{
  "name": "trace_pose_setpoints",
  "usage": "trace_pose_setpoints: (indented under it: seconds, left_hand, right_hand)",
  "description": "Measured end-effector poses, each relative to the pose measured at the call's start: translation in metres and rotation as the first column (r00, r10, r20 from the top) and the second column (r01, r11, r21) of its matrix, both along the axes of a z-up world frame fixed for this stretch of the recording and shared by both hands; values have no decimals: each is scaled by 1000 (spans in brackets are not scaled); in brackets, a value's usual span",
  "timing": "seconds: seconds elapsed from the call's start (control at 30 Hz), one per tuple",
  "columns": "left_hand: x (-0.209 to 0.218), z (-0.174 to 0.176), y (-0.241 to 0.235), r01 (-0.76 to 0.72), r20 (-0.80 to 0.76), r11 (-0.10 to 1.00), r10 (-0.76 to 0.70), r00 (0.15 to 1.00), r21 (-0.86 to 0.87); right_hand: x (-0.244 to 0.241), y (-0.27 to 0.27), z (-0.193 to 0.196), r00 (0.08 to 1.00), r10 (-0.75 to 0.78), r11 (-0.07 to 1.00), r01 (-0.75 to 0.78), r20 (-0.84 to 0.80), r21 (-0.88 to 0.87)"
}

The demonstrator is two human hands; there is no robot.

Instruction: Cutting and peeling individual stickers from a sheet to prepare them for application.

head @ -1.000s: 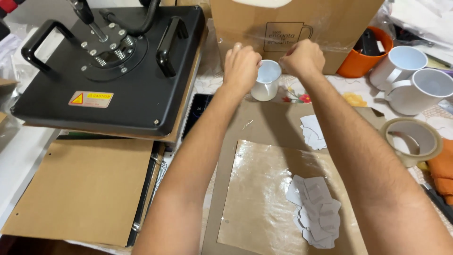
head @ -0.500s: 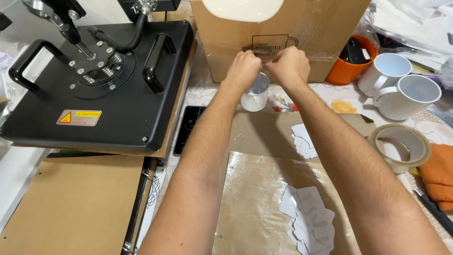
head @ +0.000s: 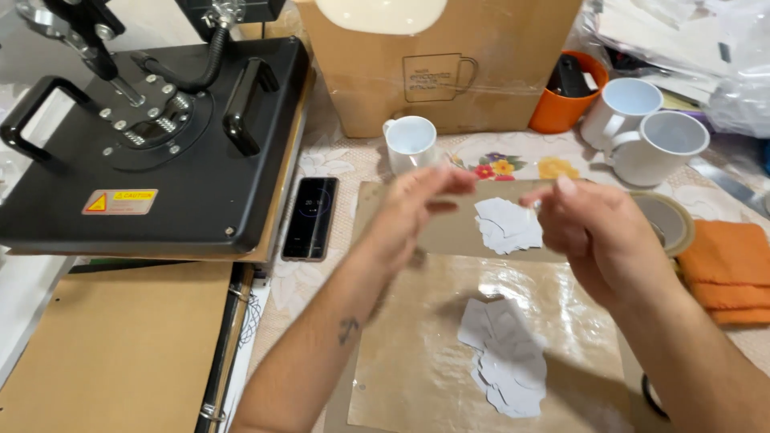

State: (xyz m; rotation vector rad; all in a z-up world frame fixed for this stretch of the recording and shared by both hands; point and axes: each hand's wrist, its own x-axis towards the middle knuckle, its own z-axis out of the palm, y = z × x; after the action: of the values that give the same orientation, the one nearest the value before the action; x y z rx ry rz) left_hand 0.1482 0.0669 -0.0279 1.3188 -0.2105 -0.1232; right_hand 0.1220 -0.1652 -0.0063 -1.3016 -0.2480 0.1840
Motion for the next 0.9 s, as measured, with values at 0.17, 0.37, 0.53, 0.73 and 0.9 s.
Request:
trace_pose_setpoints:
  seconds: [0.17, 0.37, 0.53, 0.73, 0.9]
  left_hand:
    - [-64, 16, -37, 219, 44, 973, -216, 975, -77]
    - [-86, 17, -66, 166, 24, 977, -164, 986, -136]
    - [-90, 15, -76, 95, 60, 986, -87, 994, -140]
    - [-98, 23, -78, -274, 407, 924, 150, 901, 267]
    - [-99, 20, -61, -370, 457, 905, 244, 856, 209]
  right_hand:
    - [-50, -29, -17, 999, -52, 995, 51, 8, 87]
    - [-73, -47, -17, 992, -101, 995, 98, 79, 34]
    - [-79, -52, -18, 991, -103, 994, 100, 90, 34]
    - [-104, -54, -1, 922, -276, 750, 383, 272, -539]
    - [-124, -108, -37, 813, -225, 193, 577, 537, -794]
